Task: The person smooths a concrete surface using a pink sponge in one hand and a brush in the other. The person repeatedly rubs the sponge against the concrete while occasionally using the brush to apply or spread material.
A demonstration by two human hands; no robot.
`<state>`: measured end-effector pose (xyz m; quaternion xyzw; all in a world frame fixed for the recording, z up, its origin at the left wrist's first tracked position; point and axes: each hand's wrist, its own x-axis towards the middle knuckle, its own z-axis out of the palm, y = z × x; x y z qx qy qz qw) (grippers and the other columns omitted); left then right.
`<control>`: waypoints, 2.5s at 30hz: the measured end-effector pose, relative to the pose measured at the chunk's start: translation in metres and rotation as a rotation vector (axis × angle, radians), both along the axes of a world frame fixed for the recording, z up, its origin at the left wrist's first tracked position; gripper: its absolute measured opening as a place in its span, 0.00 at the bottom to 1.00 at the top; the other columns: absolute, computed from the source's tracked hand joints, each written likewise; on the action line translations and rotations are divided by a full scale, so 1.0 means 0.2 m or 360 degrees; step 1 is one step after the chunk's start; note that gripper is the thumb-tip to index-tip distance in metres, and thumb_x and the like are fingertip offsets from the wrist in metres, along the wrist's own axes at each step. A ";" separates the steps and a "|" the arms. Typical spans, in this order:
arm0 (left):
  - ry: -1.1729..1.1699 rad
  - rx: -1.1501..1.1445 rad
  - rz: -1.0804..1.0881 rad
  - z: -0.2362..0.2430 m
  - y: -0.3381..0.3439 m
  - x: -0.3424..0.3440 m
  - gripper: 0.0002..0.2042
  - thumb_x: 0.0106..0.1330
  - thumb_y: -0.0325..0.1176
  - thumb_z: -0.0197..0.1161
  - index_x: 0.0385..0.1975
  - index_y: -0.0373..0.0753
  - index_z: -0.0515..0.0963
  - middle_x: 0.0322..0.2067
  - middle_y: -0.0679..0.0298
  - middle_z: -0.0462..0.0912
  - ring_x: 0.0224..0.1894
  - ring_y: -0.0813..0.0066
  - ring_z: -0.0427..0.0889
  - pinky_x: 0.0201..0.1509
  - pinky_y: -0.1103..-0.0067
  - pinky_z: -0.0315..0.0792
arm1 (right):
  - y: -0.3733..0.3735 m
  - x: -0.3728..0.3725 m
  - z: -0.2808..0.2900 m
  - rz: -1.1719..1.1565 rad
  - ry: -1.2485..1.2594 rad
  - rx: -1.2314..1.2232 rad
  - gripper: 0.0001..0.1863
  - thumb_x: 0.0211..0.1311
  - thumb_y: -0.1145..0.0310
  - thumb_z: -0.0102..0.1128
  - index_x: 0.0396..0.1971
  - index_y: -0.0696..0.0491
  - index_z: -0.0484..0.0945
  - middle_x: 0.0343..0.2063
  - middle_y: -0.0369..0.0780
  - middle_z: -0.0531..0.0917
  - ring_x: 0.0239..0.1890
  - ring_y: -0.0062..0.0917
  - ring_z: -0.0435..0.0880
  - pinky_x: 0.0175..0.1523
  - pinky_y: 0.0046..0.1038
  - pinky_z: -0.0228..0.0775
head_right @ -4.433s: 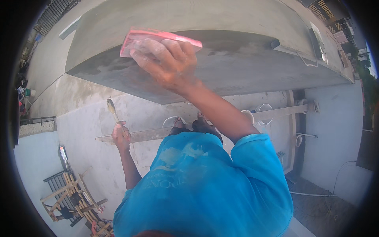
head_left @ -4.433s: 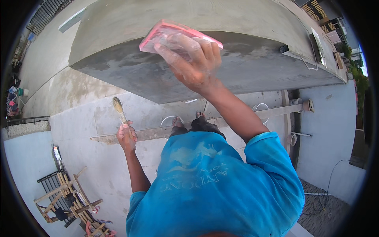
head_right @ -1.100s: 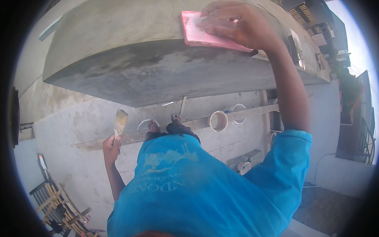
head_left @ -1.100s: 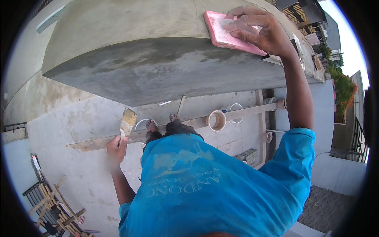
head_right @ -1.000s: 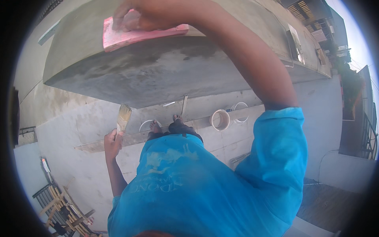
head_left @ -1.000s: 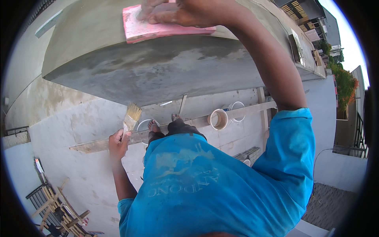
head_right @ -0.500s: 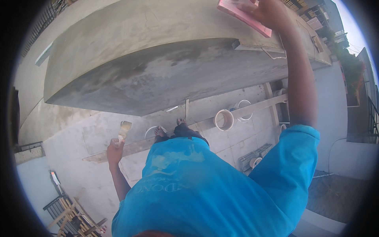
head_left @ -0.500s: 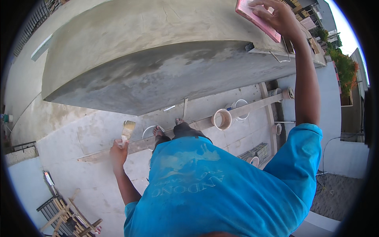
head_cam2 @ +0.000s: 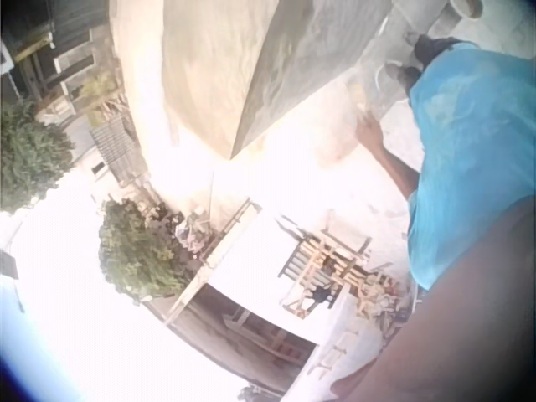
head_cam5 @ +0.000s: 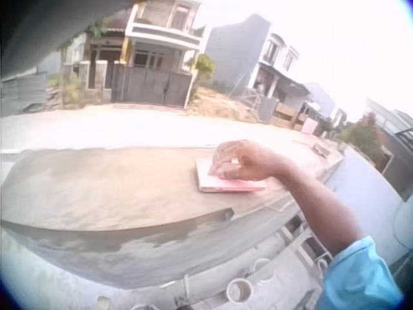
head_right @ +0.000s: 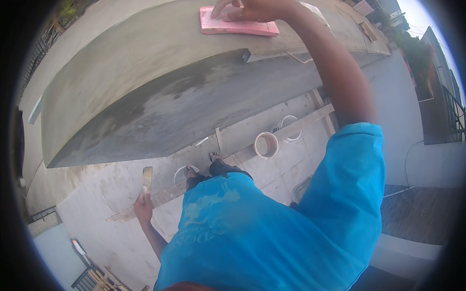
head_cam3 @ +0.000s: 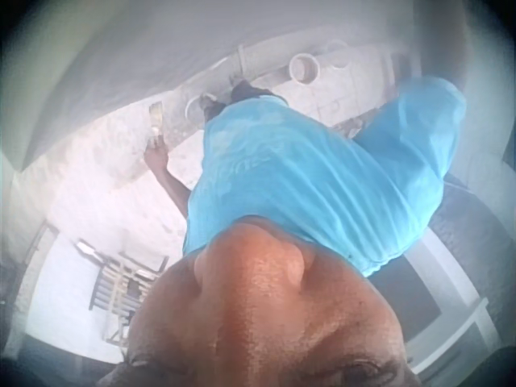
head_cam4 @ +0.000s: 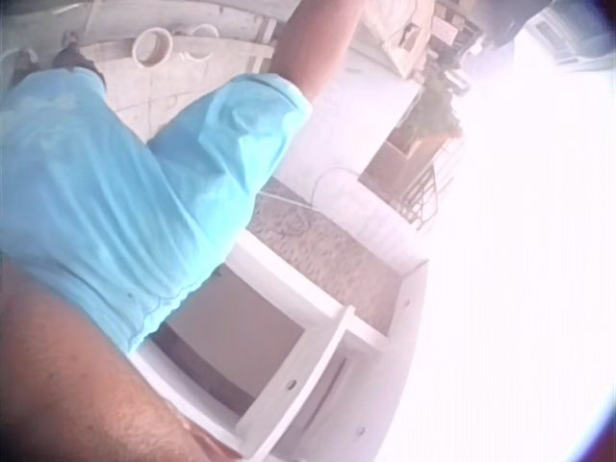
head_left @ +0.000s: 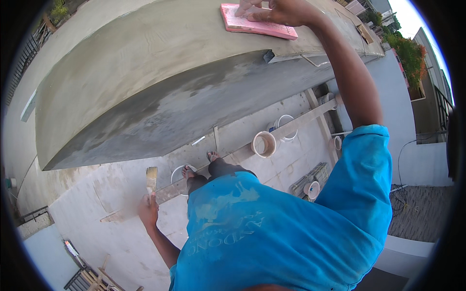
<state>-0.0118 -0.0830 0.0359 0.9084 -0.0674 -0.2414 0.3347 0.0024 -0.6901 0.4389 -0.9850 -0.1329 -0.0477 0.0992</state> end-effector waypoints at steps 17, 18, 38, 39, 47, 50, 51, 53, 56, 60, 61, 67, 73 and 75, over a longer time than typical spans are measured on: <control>0.0085 0.0058 0.0217 0.14 0.02 -0.18 0.23 0.75 0.51 0.59 0.26 0.36 0.77 0.16 0.62 0.77 0.20 0.69 0.77 0.29 0.70 0.69 | 0.12 -0.11 -0.05 0.0133 0.0195 0.0069 0.13 0.57 0.73 0.74 0.42 0.42 0.92 0.50 0.37 0.82 0.49 0.28 0.81 0.55 0.32 0.74; 0.0041 0.0030 0.0187 0.14 0.02 -0.17 0.23 0.75 0.51 0.60 0.26 0.36 0.77 0.16 0.61 0.77 0.19 0.67 0.77 0.29 0.70 0.69 | 0.26 -0.03 -0.08 0.0314 0.0197 0.0088 0.13 0.57 0.73 0.75 0.41 0.41 0.93 0.48 0.37 0.83 0.46 0.28 0.80 0.49 0.32 0.73; 0.0146 -0.0179 0.0203 0.04 0.05 -0.14 0.19 0.76 0.46 0.60 0.28 0.35 0.80 0.15 0.65 0.76 0.19 0.79 0.79 0.26 0.78 0.71 | 0.32 0.15 -0.13 0.0325 0.0111 0.0051 0.15 0.53 0.74 0.75 0.41 0.43 0.93 0.50 0.38 0.85 0.50 0.30 0.82 0.53 0.33 0.75; 0.0058 -0.0233 0.0138 0.02 0.04 -0.11 0.19 0.75 0.46 0.61 0.27 0.36 0.79 0.14 0.63 0.77 0.17 0.75 0.77 0.25 0.74 0.68 | 0.51 0.26 -0.17 0.0442 0.0009 0.0143 0.15 0.53 0.74 0.75 0.41 0.42 0.93 0.49 0.38 0.86 0.49 0.30 0.82 0.52 0.33 0.76; -0.0024 -0.0120 -0.0365 0.35 -0.42 0.26 0.19 0.75 0.45 0.61 0.27 0.35 0.77 0.14 0.62 0.76 0.16 0.74 0.73 0.25 0.73 0.67 | 1.39 0.83 -0.09 0.0402 -0.0246 -0.0099 0.24 0.64 0.68 0.55 0.56 0.29 0.85 0.52 0.33 0.87 0.54 0.31 0.85 0.50 0.41 0.78; 0.0024 -0.0267 -0.0213 0.20 -0.27 0.16 0.18 0.76 0.42 0.61 0.26 0.34 0.79 0.14 0.64 0.77 0.16 0.76 0.75 0.25 0.76 0.69 | 1.09 0.45 0.16 0.0225 -0.0461 0.0016 0.20 0.63 0.65 0.60 0.54 0.31 0.87 0.51 0.35 0.87 0.52 0.30 0.86 0.51 0.38 0.79; -0.0022 -0.0262 -0.0216 0.14 -0.21 0.12 0.18 0.76 0.41 0.60 0.25 0.34 0.78 0.12 0.64 0.77 0.16 0.77 0.76 0.25 0.76 0.69 | 0.96 0.36 0.21 0.0180 -0.0569 0.0008 0.19 0.61 0.67 0.61 0.51 0.36 0.87 0.48 0.38 0.88 0.49 0.31 0.86 0.50 0.37 0.79; 0.0080 -0.0293 -0.0231 0.04 -0.23 0.09 0.18 0.75 0.41 0.60 0.24 0.34 0.78 0.12 0.63 0.77 0.16 0.76 0.77 0.25 0.76 0.69 | 0.57 0.06 0.37 0.0006 -0.0773 -0.0069 0.16 0.56 0.72 0.62 0.45 0.47 0.89 0.42 0.43 0.89 0.43 0.33 0.86 0.48 0.35 0.79; 0.0105 -0.0320 -0.0355 0.00 -0.29 0.06 0.18 0.75 0.40 0.60 0.24 0.35 0.78 0.12 0.63 0.77 0.16 0.76 0.77 0.25 0.75 0.69 | 0.10 -0.57 0.56 -0.0497 -0.0746 -0.0285 0.15 0.56 0.71 0.63 0.43 0.53 0.90 0.39 0.43 0.90 0.41 0.30 0.86 0.48 0.31 0.79; 0.0001 -0.0241 -0.0494 0.06 -0.38 0.08 0.18 0.75 0.41 0.60 0.24 0.35 0.78 0.12 0.63 0.77 0.16 0.76 0.77 0.25 0.75 0.69 | -0.41 -1.00 0.42 -0.1224 -0.0259 -0.0352 0.14 0.56 0.71 0.62 0.41 0.49 0.91 0.42 0.43 0.90 0.44 0.33 0.88 0.53 0.34 0.79; 0.0006 -0.0222 -0.0514 0.10 -0.44 0.10 0.18 0.75 0.41 0.60 0.24 0.35 0.78 0.12 0.63 0.76 0.16 0.76 0.77 0.25 0.76 0.69 | -0.48 -1.04 0.38 -0.1233 -0.0151 -0.0338 0.14 0.56 0.70 0.62 0.41 0.48 0.91 0.42 0.43 0.90 0.44 0.33 0.88 0.53 0.34 0.78; 0.0031 -0.0212 -0.0630 0.24 -0.66 0.15 0.19 0.75 0.42 0.61 0.24 0.35 0.77 0.13 0.63 0.76 0.17 0.77 0.76 0.26 0.76 0.68 | -0.61 -0.94 0.24 -0.1322 0.0085 -0.0304 0.16 0.54 0.70 0.63 0.42 0.43 0.91 0.38 0.43 0.91 0.41 0.36 0.88 0.50 0.35 0.78; 0.0110 -0.0239 -0.0595 0.17 -0.65 0.10 0.18 0.75 0.44 0.60 0.28 0.35 0.79 0.13 0.65 0.76 0.17 0.78 0.76 0.25 0.77 0.68 | -0.64 -0.92 0.25 -0.1348 0.0275 -0.0245 0.17 0.53 0.72 0.59 0.41 0.44 0.91 0.37 0.44 0.91 0.40 0.35 0.88 0.49 0.35 0.78; 0.0149 -0.0244 -0.0587 0.15 -0.64 0.08 0.18 0.75 0.45 0.60 0.30 0.35 0.80 0.13 0.65 0.77 0.17 0.79 0.77 0.25 0.78 0.68 | -0.66 -0.92 0.26 -0.1240 0.0124 -0.0278 0.18 0.53 0.73 0.58 0.41 0.45 0.91 0.37 0.44 0.91 0.39 0.35 0.88 0.49 0.34 0.78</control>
